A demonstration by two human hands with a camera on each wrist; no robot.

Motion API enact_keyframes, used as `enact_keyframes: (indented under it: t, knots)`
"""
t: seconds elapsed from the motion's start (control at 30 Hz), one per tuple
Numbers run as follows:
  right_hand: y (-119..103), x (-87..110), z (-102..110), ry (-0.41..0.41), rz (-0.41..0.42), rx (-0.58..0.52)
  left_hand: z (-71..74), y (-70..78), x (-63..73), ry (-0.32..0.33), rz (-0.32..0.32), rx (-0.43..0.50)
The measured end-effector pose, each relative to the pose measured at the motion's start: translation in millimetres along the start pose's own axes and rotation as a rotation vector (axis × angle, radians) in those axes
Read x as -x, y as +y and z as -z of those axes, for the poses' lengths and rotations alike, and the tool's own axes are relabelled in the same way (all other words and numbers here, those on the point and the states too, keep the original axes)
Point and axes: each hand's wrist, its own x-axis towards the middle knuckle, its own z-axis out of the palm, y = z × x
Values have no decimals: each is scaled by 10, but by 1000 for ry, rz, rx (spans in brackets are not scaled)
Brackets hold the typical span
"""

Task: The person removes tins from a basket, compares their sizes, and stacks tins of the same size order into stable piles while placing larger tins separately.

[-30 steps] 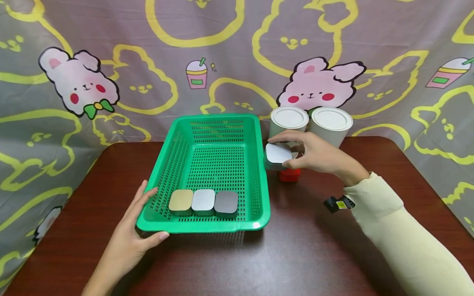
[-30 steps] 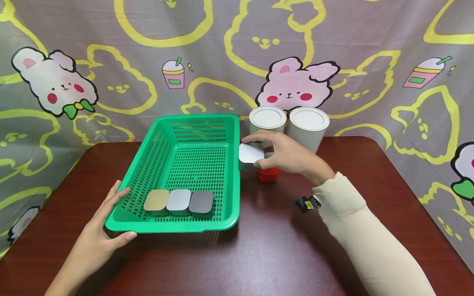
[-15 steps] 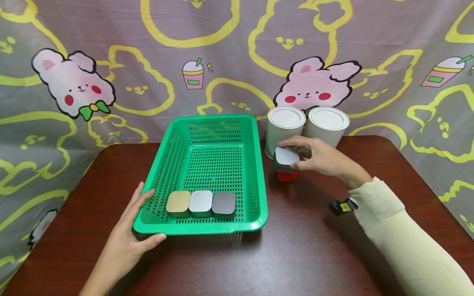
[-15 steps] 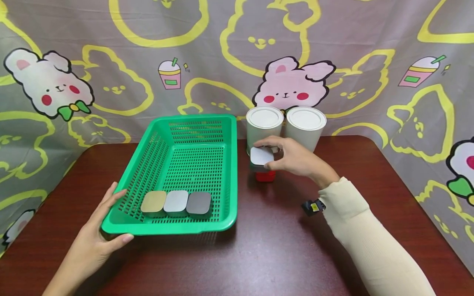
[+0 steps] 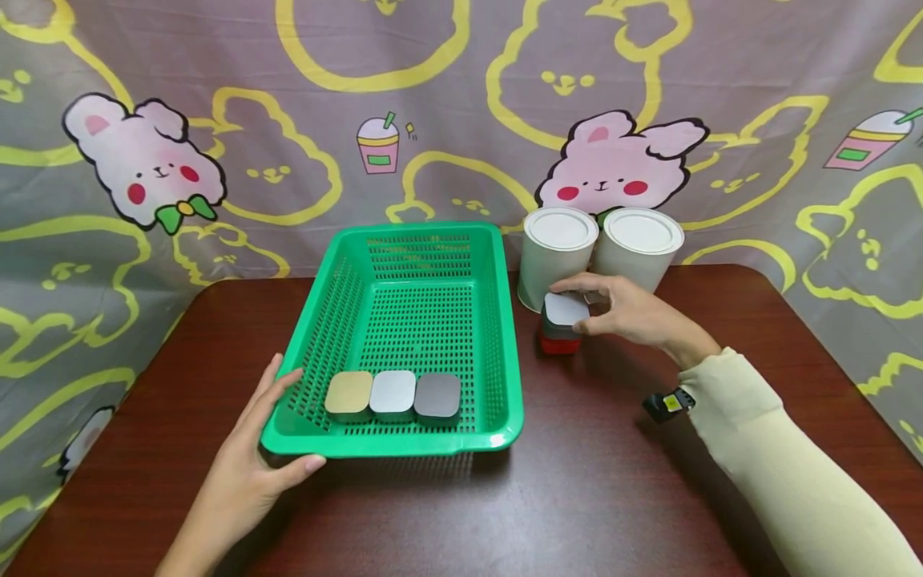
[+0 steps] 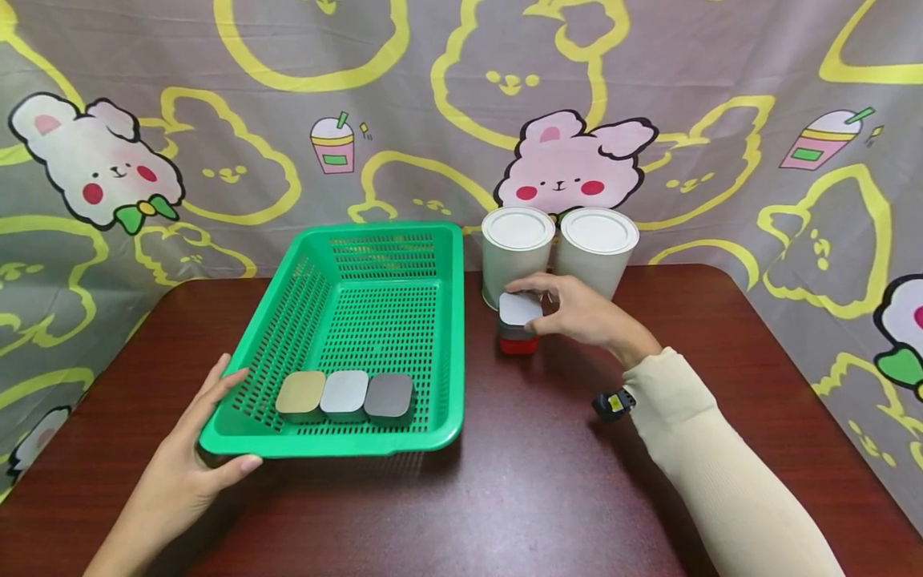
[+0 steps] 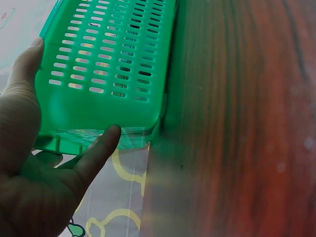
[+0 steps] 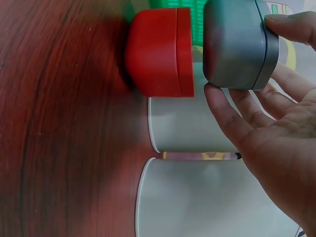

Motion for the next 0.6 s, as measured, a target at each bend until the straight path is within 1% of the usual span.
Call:
enact_keyframes:
  t: [0.13,0.3,0.6]
  knots:
    - [33,-2,-3,8,-9,-2,-2,2,1,-3,4,10]
    - [62,-3,-11,20,-2,-9,-2,-3,-1,-9,11,10]
    - [101,-18,-25,20,-3,-34,5,0,-5,-17,35,20]
